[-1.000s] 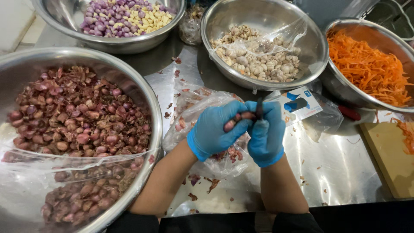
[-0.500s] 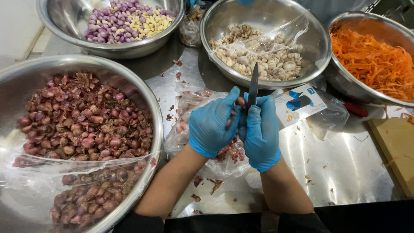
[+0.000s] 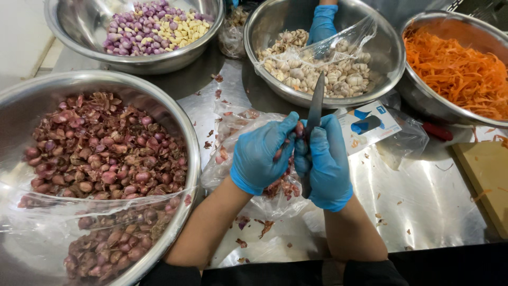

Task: The person, wearing blue gloves, trims and peels shallots one at a time with a small paring knife, cutting off the root end and removing the outer skin. Peeled shallots are placed in a bowl while discarded peels and trimmings collect on the plastic-covered work surface.

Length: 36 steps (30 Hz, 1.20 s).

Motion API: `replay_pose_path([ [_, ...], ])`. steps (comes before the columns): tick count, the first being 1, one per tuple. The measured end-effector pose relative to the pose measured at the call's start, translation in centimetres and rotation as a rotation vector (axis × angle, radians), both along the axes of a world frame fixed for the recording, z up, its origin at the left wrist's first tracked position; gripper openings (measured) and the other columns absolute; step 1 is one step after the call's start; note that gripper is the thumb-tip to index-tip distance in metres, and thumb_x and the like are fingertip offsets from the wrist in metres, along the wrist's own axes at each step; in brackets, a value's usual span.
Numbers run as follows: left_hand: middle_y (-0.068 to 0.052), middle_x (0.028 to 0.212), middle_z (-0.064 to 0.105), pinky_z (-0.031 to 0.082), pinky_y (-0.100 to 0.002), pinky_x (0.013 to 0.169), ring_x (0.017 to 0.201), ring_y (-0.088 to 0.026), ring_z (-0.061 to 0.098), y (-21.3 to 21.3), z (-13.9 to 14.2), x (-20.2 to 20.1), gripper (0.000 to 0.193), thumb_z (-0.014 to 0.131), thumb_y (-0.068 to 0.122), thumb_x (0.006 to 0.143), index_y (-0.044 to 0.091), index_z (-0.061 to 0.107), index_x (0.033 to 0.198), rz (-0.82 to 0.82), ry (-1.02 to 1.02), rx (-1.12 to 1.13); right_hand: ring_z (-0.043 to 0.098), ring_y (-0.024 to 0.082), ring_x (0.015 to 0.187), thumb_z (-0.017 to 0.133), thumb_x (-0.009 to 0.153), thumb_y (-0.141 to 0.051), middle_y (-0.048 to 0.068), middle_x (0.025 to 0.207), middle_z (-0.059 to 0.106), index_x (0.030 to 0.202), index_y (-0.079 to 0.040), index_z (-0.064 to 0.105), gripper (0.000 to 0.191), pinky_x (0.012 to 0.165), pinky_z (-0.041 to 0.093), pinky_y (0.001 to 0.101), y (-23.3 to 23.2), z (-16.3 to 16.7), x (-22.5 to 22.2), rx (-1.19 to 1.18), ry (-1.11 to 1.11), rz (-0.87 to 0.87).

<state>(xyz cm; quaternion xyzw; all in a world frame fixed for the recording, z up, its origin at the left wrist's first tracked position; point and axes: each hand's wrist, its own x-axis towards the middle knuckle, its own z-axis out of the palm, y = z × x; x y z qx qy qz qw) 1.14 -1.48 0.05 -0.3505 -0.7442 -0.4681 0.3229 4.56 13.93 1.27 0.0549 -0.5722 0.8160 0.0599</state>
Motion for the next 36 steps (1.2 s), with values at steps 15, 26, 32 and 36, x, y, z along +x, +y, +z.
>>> replay_pose_path([
  [15, -0.004, 0.104, 0.073, 0.05, -0.022, 0.07, 0.082, -0.006, 0.061, 0.9, -0.6, -0.1, 0.018, 0.06, 0.011, 0.107, 0.0, 0.069, 0.117, -0.467, -0.789, 0.682, 0.042, 0.009, 0.053, 0.051, 0.11, -0.035, 0.007, 0.084, 0.055, 0.139, -0.001, 0.049, 0.045, 0.044, 0.035, 0.0212, 0.9, 1.3, 0.0, -0.238, -0.046, 0.331],
  [26, -0.001, 0.086, 0.065, 0.04, -0.018, 0.058, 0.067, -0.002, 0.049, 1.1, -0.2, -0.3, 0.018, 0.061, 0.013, 0.107, 0.002, 0.07, 0.117, -0.392, -0.778, 0.775, 0.047, 0.009, 0.067, 0.048, 0.11, -0.031, 0.006, 0.093, 0.057, 0.154, -0.005, 0.037, 0.053, 0.057, 0.04, 0.0202, 1.1, 1.0, -0.2, 0.25, 0.183, 0.118],
  [32, -0.002, 0.092, 0.066, 0.05, -0.022, 0.067, 0.075, -0.005, 0.058, 0.9, 0.3, 0.5, 0.014, 0.06, 0.012, 0.109, 0.001, 0.065, 0.115, -0.523, -0.716, 0.881, 0.061, 0.013, 0.086, 0.047, 0.11, -0.018, 0.007, 0.109, 0.067, 0.164, -0.002, 0.029, 0.059, 0.084, 0.054, 0.0276, 0.7, 1.7, -0.9, 0.798, 0.483, 0.065],
  [36, -0.001, 0.097, 0.068, 0.052, -0.022, 0.069, 0.08, -0.005, 0.061, 0.7, 0.4, 0.6, 0.012, 0.058, 0.008, 0.106, 0.002, 0.064, 0.115, -0.486, -0.702, 0.854, 0.062, 0.013, 0.088, 0.047, 0.109, -0.009, 0.009, 0.117, 0.069, 0.164, -0.002, 0.028, 0.059, 0.087, 0.054, 0.0286, 0.0, 1.8, -0.5, 0.802, 0.471, 0.074],
])
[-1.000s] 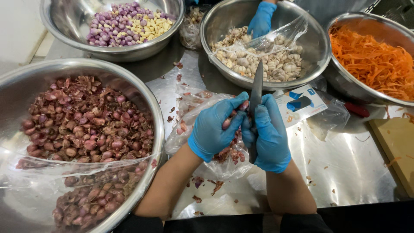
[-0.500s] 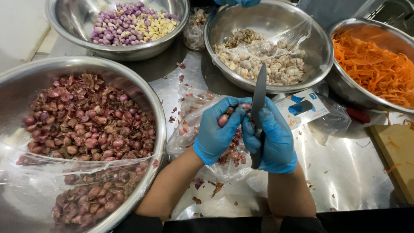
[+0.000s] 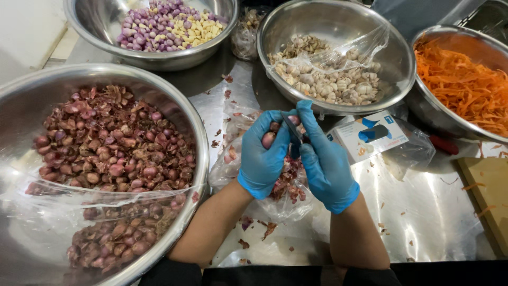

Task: The person, wearing blue gloves, trims and peels shallots one at a time with a small paring knife, cutting off the root end and removing the outer skin. Peeled shallots are placed in a bowl while discarded peels and trimmings collect on the plastic-covered work surface.

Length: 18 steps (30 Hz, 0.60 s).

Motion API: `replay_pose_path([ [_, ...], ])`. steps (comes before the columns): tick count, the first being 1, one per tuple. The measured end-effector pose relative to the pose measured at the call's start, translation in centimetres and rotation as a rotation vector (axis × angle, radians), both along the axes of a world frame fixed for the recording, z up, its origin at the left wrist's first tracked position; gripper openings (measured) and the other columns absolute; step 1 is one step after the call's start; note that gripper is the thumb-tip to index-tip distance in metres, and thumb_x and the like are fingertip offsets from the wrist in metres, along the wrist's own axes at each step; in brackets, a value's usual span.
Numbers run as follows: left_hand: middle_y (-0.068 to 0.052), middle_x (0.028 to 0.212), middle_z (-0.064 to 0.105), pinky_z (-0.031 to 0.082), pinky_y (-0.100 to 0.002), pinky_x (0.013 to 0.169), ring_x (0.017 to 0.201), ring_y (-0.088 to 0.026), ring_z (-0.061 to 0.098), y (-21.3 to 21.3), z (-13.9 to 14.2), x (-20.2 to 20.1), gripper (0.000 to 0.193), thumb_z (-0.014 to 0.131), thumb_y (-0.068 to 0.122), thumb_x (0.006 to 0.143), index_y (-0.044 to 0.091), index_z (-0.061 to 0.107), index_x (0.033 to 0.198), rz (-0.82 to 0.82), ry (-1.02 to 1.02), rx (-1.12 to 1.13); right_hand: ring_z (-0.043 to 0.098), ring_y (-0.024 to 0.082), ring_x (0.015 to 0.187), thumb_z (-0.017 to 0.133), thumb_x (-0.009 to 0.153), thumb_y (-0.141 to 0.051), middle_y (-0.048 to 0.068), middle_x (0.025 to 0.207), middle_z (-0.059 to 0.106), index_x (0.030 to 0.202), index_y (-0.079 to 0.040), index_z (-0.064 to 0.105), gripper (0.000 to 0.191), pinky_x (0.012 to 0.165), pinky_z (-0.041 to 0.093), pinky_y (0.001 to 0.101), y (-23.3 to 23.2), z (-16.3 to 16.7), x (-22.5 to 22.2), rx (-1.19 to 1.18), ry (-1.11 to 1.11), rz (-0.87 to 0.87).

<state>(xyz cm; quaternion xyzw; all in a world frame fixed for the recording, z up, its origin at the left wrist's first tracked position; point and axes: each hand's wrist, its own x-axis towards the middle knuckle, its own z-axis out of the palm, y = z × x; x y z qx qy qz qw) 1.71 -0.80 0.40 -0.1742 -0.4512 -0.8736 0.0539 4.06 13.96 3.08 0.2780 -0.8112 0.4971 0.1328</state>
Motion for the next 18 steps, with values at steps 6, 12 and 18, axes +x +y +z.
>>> replay_pose_path([
  [6, -0.003, 0.098, 0.07, 0.054, -0.024, 0.078, 0.086, -0.007, 0.062, -0.5, -0.6, 0.0, 0.01, 0.058, 0.005, 0.108, 0.002, 0.065, 0.115, 0.204, 0.204, -0.22, 0.063, 0.015, 0.096, 0.047, 0.107, -0.005, 0.012, 0.143, 0.064, 0.162, -0.001, 0.031, 0.057, 0.091, 0.053, 0.0274, -1.0, -0.8, 0.1, -0.046, -0.046, -0.066],
  [12, -0.002, 0.09, 0.07, 0.053, -0.023, 0.072, 0.079, -0.006, 0.061, -0.2, -0.5, -0.5, 0.006, 0.062, 0.006, 0.107, 0.002, 0.066, 0.108, 0.356, 0.213, -0.362, 0.054, 0.023, 0.144, 0.046, 0.112, -0.005, 0.017, 0.163, 0.049, 0.16, 0.0, 0.036, 0.05, 0.121, 0.041, 0.0326, -1.5, -1.5, -1.4, -0.102, 0.123, -0.044],
  [18, -0.001, 0.093, 0.069, 0.052, -0.023, 0.072, 0.08, -0.005, 0.06, 0.1, -0.3, -0.5, 0.008, 0.062, 0.007, 0.106, 0.001, 0.067, 0.11, 0.239, 0.097, -0.249, 0.043, 0.006, 0.079, 0.045, 0.113, -0.015, 0.008, 0.11, 0.05, 0.173, -0.004, 0.031, 0.062, 0.072, 0.039, 0.0211, 0.2, -1.6, -1.0, -0.388, -0.401, 0.091],
])
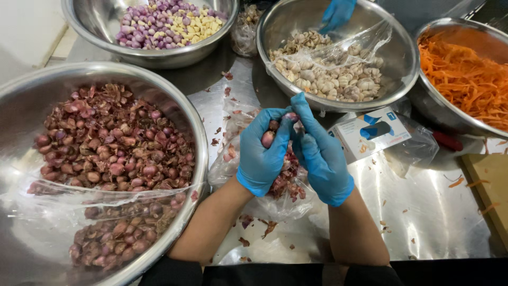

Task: The person, wearing blue gloves, trims and peels shallots one at a time with a small paring knife, cutting off the root end and removing the outer skin. Peeled shallots are placed in a bowl while discarded peels and trimmings collect on the plastic-covered work surface.

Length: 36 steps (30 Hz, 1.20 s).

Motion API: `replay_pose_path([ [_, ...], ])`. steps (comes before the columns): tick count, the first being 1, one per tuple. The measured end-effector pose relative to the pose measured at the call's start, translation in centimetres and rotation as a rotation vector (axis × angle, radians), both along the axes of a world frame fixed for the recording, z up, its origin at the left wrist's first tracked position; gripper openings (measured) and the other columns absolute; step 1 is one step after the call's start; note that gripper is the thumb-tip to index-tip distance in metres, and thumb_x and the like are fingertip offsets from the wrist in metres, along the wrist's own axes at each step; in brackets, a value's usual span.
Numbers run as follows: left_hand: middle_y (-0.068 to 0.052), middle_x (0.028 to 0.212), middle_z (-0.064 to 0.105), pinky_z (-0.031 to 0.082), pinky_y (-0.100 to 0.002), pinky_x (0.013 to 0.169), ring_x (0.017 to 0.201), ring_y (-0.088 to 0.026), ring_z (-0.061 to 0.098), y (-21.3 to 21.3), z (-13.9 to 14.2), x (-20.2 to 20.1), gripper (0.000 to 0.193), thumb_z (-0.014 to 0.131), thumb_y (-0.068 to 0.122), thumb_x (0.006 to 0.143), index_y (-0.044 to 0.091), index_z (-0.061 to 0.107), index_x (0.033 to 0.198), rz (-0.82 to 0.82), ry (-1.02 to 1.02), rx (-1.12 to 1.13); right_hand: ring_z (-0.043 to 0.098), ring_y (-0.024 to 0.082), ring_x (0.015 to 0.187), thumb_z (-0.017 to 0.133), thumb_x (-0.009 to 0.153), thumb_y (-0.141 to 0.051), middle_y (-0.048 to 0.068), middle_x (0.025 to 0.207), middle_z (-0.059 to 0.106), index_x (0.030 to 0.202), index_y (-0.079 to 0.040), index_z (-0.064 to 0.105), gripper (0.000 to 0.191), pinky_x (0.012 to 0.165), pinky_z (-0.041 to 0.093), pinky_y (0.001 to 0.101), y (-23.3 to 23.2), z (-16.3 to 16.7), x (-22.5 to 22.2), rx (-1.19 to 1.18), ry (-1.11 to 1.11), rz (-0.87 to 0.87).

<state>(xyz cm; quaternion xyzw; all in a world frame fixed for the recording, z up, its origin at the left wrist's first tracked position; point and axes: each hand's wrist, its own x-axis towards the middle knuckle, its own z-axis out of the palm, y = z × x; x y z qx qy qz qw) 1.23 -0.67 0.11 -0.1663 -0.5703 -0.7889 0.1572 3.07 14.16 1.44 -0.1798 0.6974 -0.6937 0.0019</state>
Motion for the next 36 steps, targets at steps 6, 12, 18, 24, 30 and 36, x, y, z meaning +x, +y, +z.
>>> replay_pose_path([
  [6, -0.004, 0.09, 0.069, 0.054, -0.024, 0.073, 0.08, -0.007, 0.062, -0.3, 0.8, 0.2, 0.008, 0.062, 0.006, 0.106, 0.001, 0.067, 0.111, 0.107, 0.129, -0.163, 0.047, 0.005, 0.081, 0.046, 0.109, -0.013, 0.007, 0.156, 0.05, 0.162, 0.0, 0.028, 0.058, 0.08, 0.047, 0.0205, 0.1, 0.7, -0.3, 0.187, 0.259, -0.012],
  [12, -0.005, 0.097, 0.074, 0.056, -0.024, 0.075, 0.082, -0.007, 0.065, -0.7, 1.0, 0.1, 0.011, 0.06, 0.007, 0.107, 0.001, 0.067, 0.114, 0.103, 0.184, -0.226, 0.049, 0.022, 0.148, 0.045, 0.111, -0.008, 0.018, 0.164, 0.047, 0.16, 0.003, 0.036, 0.05, 0.124, 0.036, 0.0308, -0.2, 0.7, -0.1, 0.232, 0.423, -0.09],
  [18, -0.005, 0.1, 0.071, 0.055, -0.025, 0.078, 0.086, -0.008, 0.064, -0.7, 0.2, -0.6, 0.017, 0.059, 0.006, 0.106, -0.001, 0.065, 0.121, -0.106, 0.065, -0.085, 0.044, 0.007, 0.076, 0.049, 0.112, -0.013, 0.007, 0.113, 0.057, 0.169, 0.001, 0.036, 0.06, 0.066, 0.039, 0.0215, 1.2, 0.4, -0.4, -0.134, -0.053, 0.046],
  [24, -0.005, 0.096, 0.07, 0.055, -0.026, 0.076, 0.084, -0.01, 0.064, -0.7, 0.1, -0.5, 0.018, 0.058, 0.005, 0.106, 0.0, 0.066, 0.121, -0.135, 0.061, -0.141, 0.046, 0.008, 0.08, 0.049, 0.109, -0.018, 0.005, 0.131, 0.058, 0.165, 0.0, 0.028, 0.062, 0.075, 0.046, 0.0228, 2.6, 1.8, 0.0, 0.207, 0.279, 0.017],
  [30, -0.009, 0.096, 0.075, 0.059, -0.032, 0.076, 0.084, -0.021, 0.075, -1.4, 0.6, -0.2, 0.02, 0.059, 0.003, 0.098, 0.004, 0.064, 0.118, 0.086, 0.3, -0.397, 0.061, 0.031, 0.137, 0.053, 0.103, -0.002, 0.022, 0.163, 0.044, 0.158, 0.001, 0.037, 0.058, 0.11, 0.048, 0.0336, 3.3, 2.6, -0.3, 0.533, 0.572, 0.019],
  [36, -0.01, 0.092, 0.072, 0.057, -0.034, 0.07, 0.08, -0.027, 0.073, -1.5, 0.6, -0.3, 0.017, 0.065, 0.004, 0.097, 0.006, 0.065, 0.114, 0.214, 0.386, -0.534, 0.072, 0.027, 0.116, 0.059, 0.104, -0.002, 0.017, 0.137, 0.068, 0.151, -0.004, 0.05, 0.048, 0.1, 0.054, 0.0314, 2.7, 1.2, -0.2, 0.567, 0.596, -0.129],
])
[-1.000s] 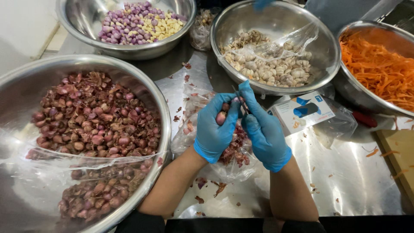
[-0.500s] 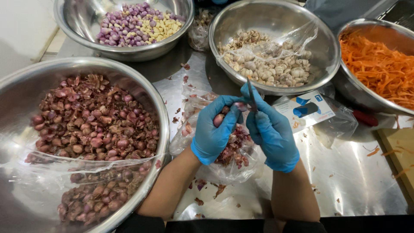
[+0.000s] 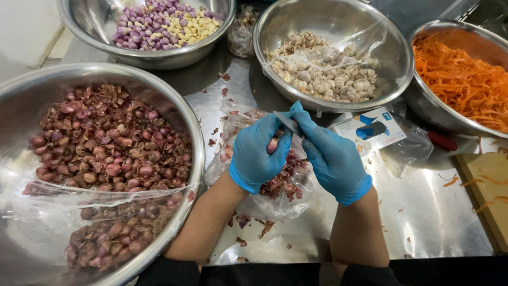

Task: The person, wearing blue gloves, trims and peels shallots one at a time with a small paring knife, cutting off the root end and removing the outer skin. Peeled shallots are placed in a bowl while discarded peels and trimmings collect on the plastic-covered work surface.

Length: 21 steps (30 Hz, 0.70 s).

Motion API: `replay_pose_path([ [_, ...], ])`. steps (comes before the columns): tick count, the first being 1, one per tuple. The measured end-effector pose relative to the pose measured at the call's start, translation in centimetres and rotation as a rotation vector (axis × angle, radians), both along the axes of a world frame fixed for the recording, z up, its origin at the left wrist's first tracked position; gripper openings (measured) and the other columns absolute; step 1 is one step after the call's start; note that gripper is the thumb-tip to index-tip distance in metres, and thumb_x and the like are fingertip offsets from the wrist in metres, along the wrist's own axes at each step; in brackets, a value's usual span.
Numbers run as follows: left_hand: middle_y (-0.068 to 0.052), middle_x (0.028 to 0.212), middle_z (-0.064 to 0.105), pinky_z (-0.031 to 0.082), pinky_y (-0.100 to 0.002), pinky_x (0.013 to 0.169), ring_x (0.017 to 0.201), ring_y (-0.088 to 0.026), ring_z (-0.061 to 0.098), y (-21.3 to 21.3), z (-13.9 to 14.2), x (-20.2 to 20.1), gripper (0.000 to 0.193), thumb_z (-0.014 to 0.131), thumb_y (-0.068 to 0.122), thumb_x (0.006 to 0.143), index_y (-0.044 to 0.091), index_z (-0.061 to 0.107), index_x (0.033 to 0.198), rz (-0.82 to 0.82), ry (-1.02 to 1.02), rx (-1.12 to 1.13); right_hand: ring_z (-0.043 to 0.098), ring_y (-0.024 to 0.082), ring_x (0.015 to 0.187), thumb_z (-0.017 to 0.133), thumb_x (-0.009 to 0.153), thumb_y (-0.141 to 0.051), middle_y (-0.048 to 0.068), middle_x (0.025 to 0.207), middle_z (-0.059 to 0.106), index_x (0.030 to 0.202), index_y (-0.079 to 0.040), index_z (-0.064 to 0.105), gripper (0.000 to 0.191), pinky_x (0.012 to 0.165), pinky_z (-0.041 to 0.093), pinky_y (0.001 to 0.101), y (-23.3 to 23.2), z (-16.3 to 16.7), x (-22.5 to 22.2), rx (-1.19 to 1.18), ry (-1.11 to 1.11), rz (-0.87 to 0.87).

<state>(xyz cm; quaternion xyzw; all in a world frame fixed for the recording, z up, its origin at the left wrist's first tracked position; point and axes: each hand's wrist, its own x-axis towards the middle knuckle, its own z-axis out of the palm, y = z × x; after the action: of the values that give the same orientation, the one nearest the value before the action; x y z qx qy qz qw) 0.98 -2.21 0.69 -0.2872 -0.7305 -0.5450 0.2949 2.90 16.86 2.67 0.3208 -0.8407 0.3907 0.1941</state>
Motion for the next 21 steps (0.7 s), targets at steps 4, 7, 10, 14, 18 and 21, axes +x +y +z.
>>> replay_pose_path([
  [4, -0.011, 0.096, 0.072, 0.058, -0.034, 0.071, 0.083, -0.026, 0.074, -0.2, 0.1, -0.1, 0.018, 0.066, 0.004, 0.097, 0.006, 0.064, 0.114, -0.012, 0.022, 0.008, 0.068, 0.026, 0.114, 0.059, 0.104, -0.005, 0.015, 0.134, 0.068, 0.15, -0.002, 0.053, 0.047, 0.098, 0.052, 0.0334, -0.3, -0.4, -0.1, -0.031, -0.052, -0.044],
  [7, -0.01, 0.098, 0.074, 0.059, -0.033, 0.071, 0.082, -0.023, 0.075, 0.0, 0.2, 0.0, 0.013, 0.065, 0.005, 0.1, 0.006, 0.065, 0.113, -0.003, 0.006, 0.08, 0.064, 0.025, 0.12, 0.057, 0.105, -0.005, 0.015, 0.141, 0.062, 0.152, -0.001, 0.05, 0.047, 0.102, 0.049, 0.0326, -0.6, -0.6, 0.1, -0.302, -0.282, 0.12],
  [10, -0.008, 0.094, 0.076, 0.059, -0.033, 0.068, 0.078, -0.02, 0.076, 0.2, 0.2, 0.1, 0.01, 0.067, 0.007, 0.101, 0.007, 0.066, 0.111, 0.075, -0.053, 0.107, 0.06, 0.024, 0.126, 0.054, 0.107, -0.004, 0.015, 0.148, 0.057, 0.154, 0.0, 0.047, 0.048, 0.106, 0.046, 0.0317, -1.3, -1.0, 0.4, -0.512, -0.496, 0.18],
  [14, -0.009, 0.094, 0.074, 0.059, -0.034, 0.071, 0.082, -0.024, 0.075, 0.3, 0.0, -0.1, 0.012, 0.069, 0.011, 0.1, 0.008, 0.067, 0.112, 0.278, 0.001, 0.088, 0.054, 0.022, 0.134, 0.051, 0.108, -0.004, 0.015, 0.157, 0.05, 0.156, 0.002, 0.043, 0.049, 0.112, 0.041, 0.0306, -2.5, -1.3, 0.4, -0.511, -0.442, 0.14],
  [18, -0.011, 0.09, 0.072, 0.056, -0.039, 0.068, 0.078, -0.029, 0.072, -0.1, -0.3, -0.6, 0.017, 0.069, 0.011, 0.095, 0.008, 0.067, 0.111, 0.343, 0.049, -0.032, 0.047, 0.024, 0.148, 0.049, 0.11, -0.002, 0.017, 0.165, 0.044, 0.157, 0.004, 0.041, 0.048, 0.122, 0.036, 0.0321, -3.5, -1.2, 0.0, -0.34, -0.184, 0.078],
  [21, -0.011, 0.09, 0.073, 0.056, -0.038, 0.068, 0.077, -0.029, 0.073, 0.0, -0.5, -0.7, 0.02, 0.068, 0.01, 0.093, 0.007, 0.067, 0.113, 0.282, -0.008, -0.036, 0.058, 0.022, 0.141, 0.048, 0.107, -0.003, 0.015, 0.159, 0.052, 0.154, 0.002, 0.044, 0.047, 0.115, 0.043, 0.0309, -3.5, -0.8, -0.1, -0.223, -0.171, -0.042],
])
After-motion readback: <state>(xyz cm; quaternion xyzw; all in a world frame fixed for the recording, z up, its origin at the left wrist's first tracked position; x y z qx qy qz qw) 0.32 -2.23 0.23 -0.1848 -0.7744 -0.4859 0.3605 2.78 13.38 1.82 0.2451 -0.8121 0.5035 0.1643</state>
